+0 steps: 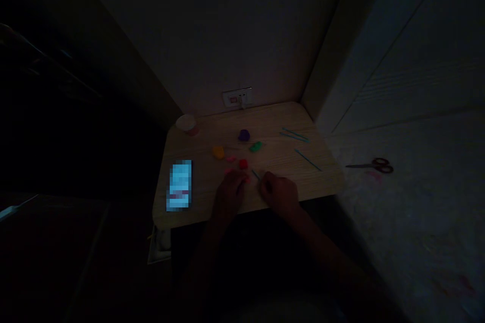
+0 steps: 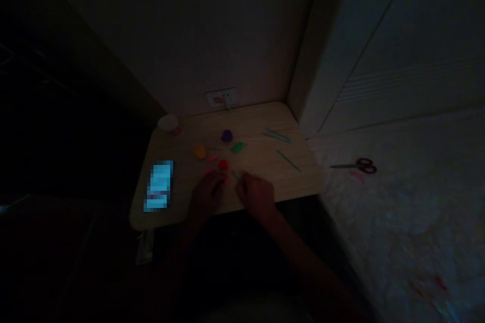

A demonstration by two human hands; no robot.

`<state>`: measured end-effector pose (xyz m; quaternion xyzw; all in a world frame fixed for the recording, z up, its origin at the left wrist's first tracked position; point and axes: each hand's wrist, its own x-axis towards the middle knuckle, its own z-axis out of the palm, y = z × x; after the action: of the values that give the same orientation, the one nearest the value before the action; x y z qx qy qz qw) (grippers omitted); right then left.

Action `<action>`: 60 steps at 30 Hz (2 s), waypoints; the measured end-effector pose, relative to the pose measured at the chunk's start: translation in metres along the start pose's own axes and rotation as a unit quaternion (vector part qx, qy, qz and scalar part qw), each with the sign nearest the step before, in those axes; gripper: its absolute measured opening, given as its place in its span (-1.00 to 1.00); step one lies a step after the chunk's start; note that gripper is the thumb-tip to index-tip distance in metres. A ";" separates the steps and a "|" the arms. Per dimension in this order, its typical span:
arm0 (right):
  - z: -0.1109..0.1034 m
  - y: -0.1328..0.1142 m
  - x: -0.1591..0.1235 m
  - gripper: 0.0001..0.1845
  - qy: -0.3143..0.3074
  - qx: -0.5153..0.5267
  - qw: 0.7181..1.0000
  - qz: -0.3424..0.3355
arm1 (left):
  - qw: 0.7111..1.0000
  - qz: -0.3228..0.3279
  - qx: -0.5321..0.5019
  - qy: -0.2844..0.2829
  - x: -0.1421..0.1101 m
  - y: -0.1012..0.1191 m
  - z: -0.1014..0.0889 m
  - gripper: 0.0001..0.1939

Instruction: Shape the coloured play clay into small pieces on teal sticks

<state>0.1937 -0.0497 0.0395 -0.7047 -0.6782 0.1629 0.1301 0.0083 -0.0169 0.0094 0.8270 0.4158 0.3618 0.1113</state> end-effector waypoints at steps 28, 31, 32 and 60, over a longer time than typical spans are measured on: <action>0.004 -0.027 -0.013 -0.77 -0.048 -0.021 0.997 -0.048 | 0.999 0.010 0.030 0.008 0.001 0.005 0.000 -0.85; 0.002 -0.026 -0.013 -0.77 -0.048 -0.030 0.998 -0.029 | 0.999 0.008 0.036 0.014 0.001 0.005 0.001 -0.84; 0.003 -0.027 -0.013 -0.77 -0.045 -0.033 0.998 -0.017 | 0.999 0.007 0.037 0.015 0.001 0.005 0.001 -0.84; 0.018 -0.038 -0.023 -0.76 0.034 0.009 0.999 0.004 | 1.000 0.010 0.026 0.000 0.003 0.009 -0.002 -0.88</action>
<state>0.1514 -0.0719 0.0400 -0.7117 -0.6687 0.1451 0.1587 0.0138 -0.0207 0.0168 0.8335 0.4172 0.3520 0.0861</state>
